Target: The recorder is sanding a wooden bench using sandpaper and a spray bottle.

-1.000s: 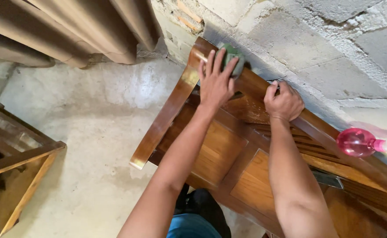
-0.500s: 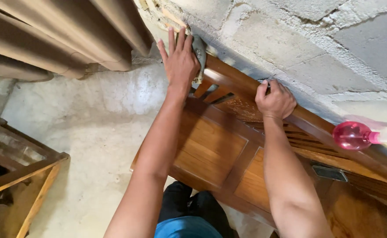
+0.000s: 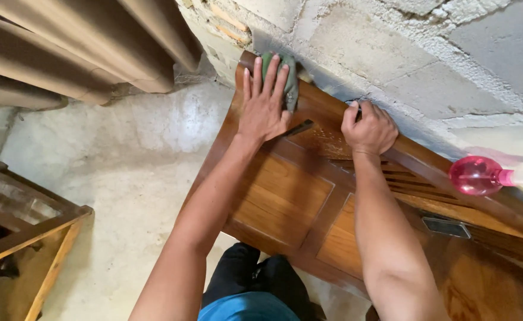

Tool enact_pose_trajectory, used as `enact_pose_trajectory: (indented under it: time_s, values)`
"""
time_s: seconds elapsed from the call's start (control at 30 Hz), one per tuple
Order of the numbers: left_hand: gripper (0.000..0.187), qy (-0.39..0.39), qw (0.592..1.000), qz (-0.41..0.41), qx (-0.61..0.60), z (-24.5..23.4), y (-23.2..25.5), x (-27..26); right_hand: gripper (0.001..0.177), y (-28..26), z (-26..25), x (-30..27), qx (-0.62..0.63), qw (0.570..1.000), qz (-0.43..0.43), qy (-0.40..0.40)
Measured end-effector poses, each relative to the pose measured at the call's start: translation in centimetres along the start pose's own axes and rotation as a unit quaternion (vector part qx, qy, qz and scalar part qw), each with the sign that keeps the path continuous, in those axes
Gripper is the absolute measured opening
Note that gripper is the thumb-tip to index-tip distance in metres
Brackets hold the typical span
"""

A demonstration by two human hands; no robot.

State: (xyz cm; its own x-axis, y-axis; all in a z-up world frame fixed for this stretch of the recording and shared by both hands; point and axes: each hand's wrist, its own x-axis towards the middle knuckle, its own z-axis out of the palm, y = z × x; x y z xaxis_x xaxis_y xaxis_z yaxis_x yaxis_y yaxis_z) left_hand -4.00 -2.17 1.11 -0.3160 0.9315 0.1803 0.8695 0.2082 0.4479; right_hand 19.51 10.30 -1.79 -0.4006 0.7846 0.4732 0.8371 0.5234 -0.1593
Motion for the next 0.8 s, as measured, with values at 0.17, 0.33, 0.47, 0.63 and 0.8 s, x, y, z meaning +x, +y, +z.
enact_pose_trajectory:
  time_s: [0.17,0.33,0.47,0.63,0.8]
  values:
    - [0.096,-0.037,0.999,0.036,0.011,1.3,1.0,-1.0,0.024,-0.2,-0.4,0.1,0.001,1.0,-0.007,0.009]
    - [0.097,-0.042,0.993,0.085,0.07,2.6,3.6,-0.7,0.025,-0.2,-0.6,0.1,0.007,1.0,-0.007,0.012]
    - [0.099,-0.125,0.981,0.126,0.084,3.2,7.8,-0.6,0.022,-0.1,-1.2,0.0,0.056,0.998,-0.015,0.011]
    - [0.081,-0.039,0.986,0.164,0.001,6.8,7.0,-1.3,0.018,-0.8,-3.1,0.4,0.126,0.992,-0.007,-0.008]
    - [0.077,-0.06,0.963,0.244,0.095,7.0,4.1,-0.4,0.021,-0.4,-4.3,0.6,0.191,0.979,-0.032,-0.056]
